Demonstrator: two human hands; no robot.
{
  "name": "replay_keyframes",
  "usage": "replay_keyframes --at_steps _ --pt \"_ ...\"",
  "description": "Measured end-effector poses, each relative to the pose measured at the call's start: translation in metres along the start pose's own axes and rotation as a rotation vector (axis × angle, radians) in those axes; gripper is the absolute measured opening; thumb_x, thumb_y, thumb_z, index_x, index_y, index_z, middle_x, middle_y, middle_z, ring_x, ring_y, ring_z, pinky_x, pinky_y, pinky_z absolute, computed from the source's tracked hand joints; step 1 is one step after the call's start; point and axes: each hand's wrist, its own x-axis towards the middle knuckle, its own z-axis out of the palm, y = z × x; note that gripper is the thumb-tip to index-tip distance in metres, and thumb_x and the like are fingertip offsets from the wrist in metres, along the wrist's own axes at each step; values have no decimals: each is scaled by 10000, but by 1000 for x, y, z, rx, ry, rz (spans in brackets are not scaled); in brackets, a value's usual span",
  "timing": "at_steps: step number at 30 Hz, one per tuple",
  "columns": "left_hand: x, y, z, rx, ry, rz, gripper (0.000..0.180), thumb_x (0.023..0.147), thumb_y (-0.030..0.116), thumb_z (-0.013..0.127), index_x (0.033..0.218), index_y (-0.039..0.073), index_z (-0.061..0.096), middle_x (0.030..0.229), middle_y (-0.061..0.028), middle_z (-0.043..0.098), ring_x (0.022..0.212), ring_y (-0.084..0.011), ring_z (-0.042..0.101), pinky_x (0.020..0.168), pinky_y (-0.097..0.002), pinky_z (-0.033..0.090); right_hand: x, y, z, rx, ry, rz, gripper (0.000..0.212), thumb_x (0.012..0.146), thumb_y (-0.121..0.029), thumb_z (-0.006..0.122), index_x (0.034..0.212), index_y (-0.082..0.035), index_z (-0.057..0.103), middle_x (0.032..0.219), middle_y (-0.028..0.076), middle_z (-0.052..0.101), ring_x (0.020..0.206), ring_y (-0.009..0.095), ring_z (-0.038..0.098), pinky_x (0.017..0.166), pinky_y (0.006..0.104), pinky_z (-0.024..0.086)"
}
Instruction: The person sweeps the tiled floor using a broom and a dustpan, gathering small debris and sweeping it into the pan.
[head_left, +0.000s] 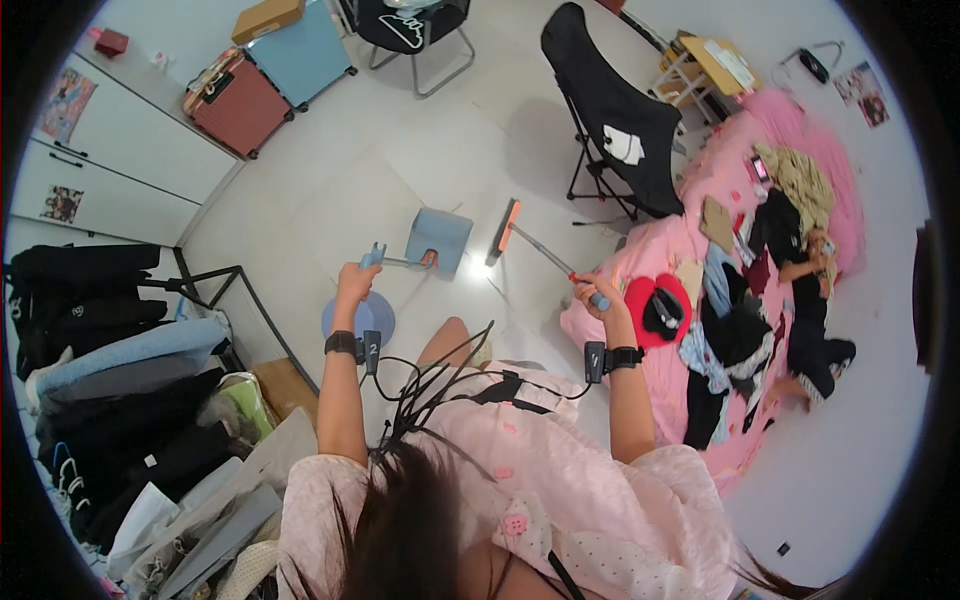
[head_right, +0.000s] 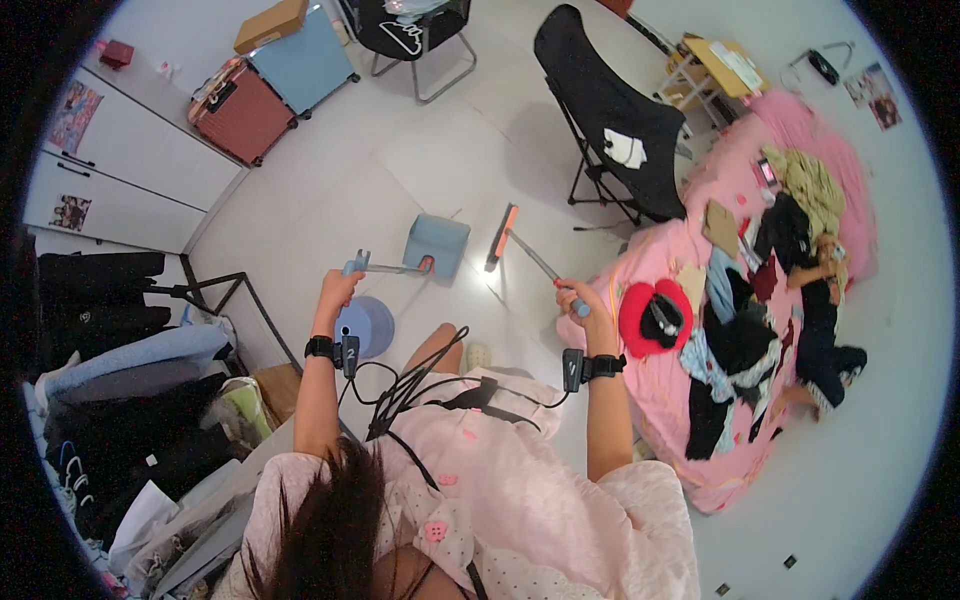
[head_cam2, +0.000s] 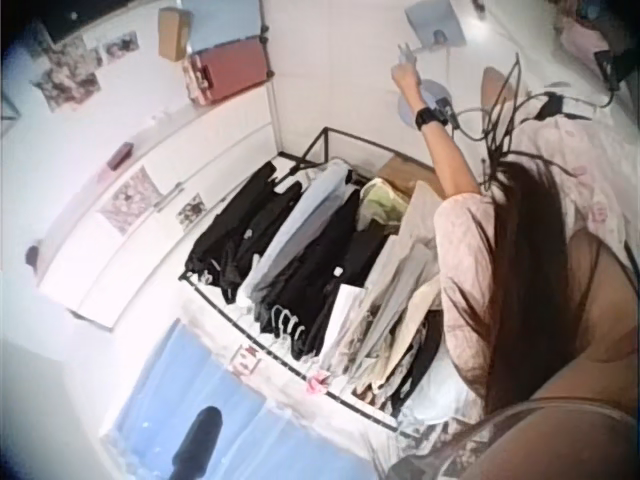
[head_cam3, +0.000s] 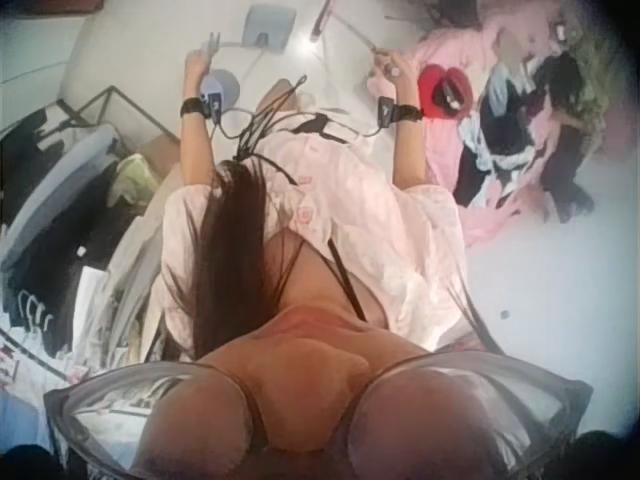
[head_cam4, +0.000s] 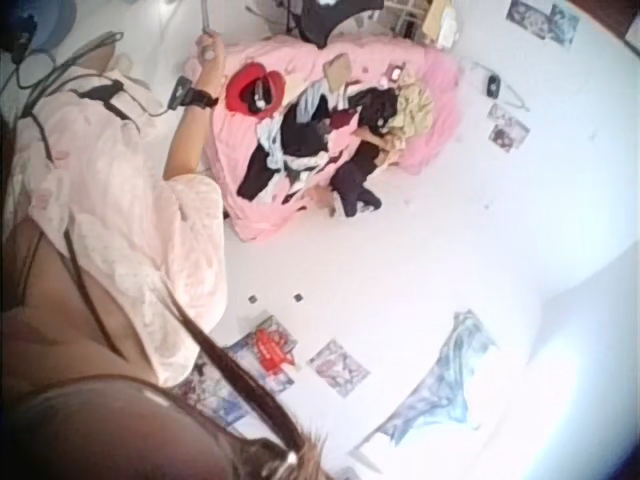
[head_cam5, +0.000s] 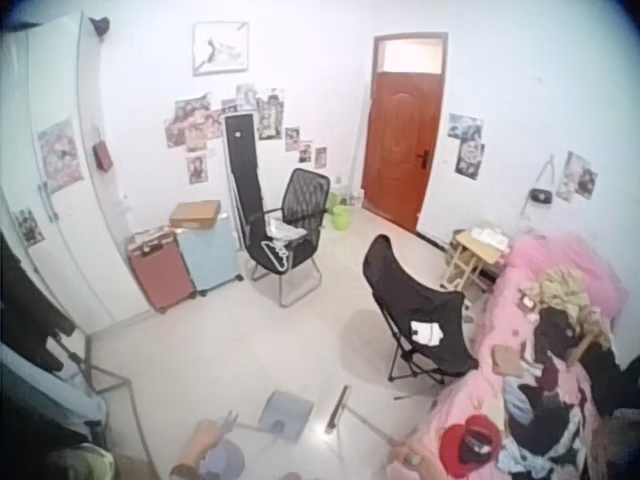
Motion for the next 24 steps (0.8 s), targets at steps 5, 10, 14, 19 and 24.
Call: replay_keyframes --at_steps 5,10,14,19,24 --pt "78 26 -10 -91 65 -45 310 661 228 621 518 -14 490 432 -72 457 346 -148 450 321 -280 343 65 -43 57 32 -96 128 106 805 -27 496 806 25 404 596 15 396 416 40 362 317 133 327" --pt "156 72 -30 -90 54 -31 272 669 206 626 539 13 484 436 -39 440 339 -121 414 311 -263 306 97 -84 148 143 -148 129 134 792 13 501 830 57 380 650 33 393 459 50 374 358 144 346" --pt "228 116 -50 178 28 30 326 628 249 628 559 -54 526 486 -144 521 401 -221 530 386 -321 421 128 -115 230 56 -136 74 95 772 28 506 803 73 430 612 34 394 433 42 371 330 118 327" --pt "288 186 -60 493 -14 138 382 595 305 622 728 -52 599 724 -218 607 710 -337 611 633 -388 478 192 -158 304 -89 -85 27 83 779 21 487 780 30 404 602 26 389 442 48 379 344 129 329" --pt "360 227 -51 489 -10 89 374 598 300 622 739 -46 604 755 -216 609 740 -325 611 635 -389 475 270 -200 361 -181 -110 -113 112 778 25 472 770 11 362 602 33 396 441 75 392 355 169 324"
